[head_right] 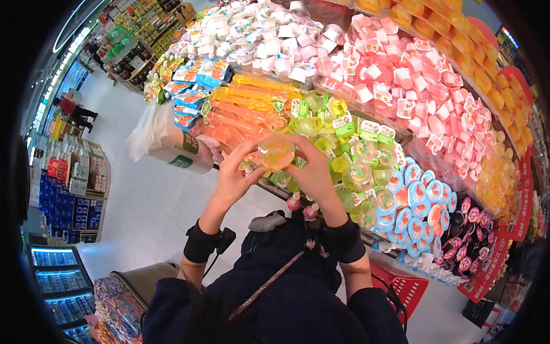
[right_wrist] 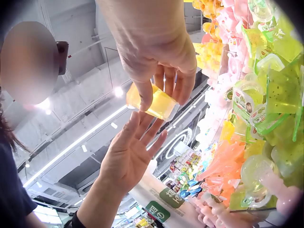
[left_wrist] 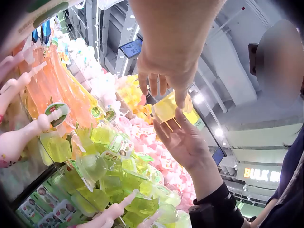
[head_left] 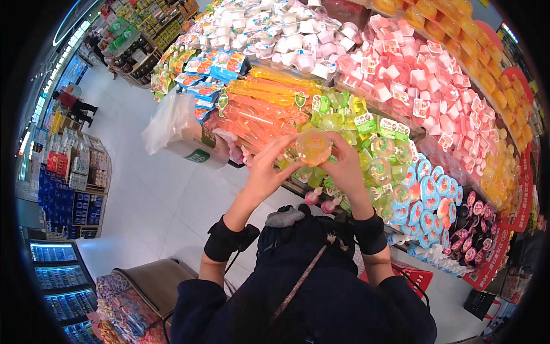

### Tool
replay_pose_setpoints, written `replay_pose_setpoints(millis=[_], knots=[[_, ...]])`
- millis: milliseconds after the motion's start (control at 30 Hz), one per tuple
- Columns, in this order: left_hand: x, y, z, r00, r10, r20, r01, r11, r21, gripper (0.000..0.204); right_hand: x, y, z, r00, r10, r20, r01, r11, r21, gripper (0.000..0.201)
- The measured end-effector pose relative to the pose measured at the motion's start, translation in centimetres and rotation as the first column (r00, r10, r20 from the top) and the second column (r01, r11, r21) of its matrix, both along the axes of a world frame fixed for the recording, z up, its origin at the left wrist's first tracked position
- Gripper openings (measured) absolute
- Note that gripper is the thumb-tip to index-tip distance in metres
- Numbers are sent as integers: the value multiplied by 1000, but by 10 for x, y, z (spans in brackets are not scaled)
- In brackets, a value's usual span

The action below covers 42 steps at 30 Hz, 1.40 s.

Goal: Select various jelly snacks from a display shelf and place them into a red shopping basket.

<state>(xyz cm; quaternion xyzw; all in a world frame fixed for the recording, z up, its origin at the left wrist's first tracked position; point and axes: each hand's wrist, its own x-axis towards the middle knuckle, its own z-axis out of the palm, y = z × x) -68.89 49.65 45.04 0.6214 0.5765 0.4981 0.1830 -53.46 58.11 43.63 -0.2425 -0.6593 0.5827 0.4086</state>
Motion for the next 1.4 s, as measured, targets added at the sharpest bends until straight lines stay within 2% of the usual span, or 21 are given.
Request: replay_pose_setpoints(millis=[67,200,267,367,1400], knots=[[1,0,3,994,40,-105,-30,995,91,50,0,-4,4,1000,-20,5,20,998,62,43],[1,0,-1,993,45,-106,-31,992,124,44,-3,-8,3,1000,-16,-15,18,996,88,41],[-1,1,-4,993,46,-105,-28,986,166,43,-5,-7,0,1000,-19,-19,23,979,202,41],[-2,1,-8,993,53,-103,-31,979,202,41,-5,-8,-2,999,-34,-26,40,967,252,42],[-7,3,-8,994,59,-92,-40,981,190,37,-10,-8,-1,1000,-6,-14,8,981,196,40]])
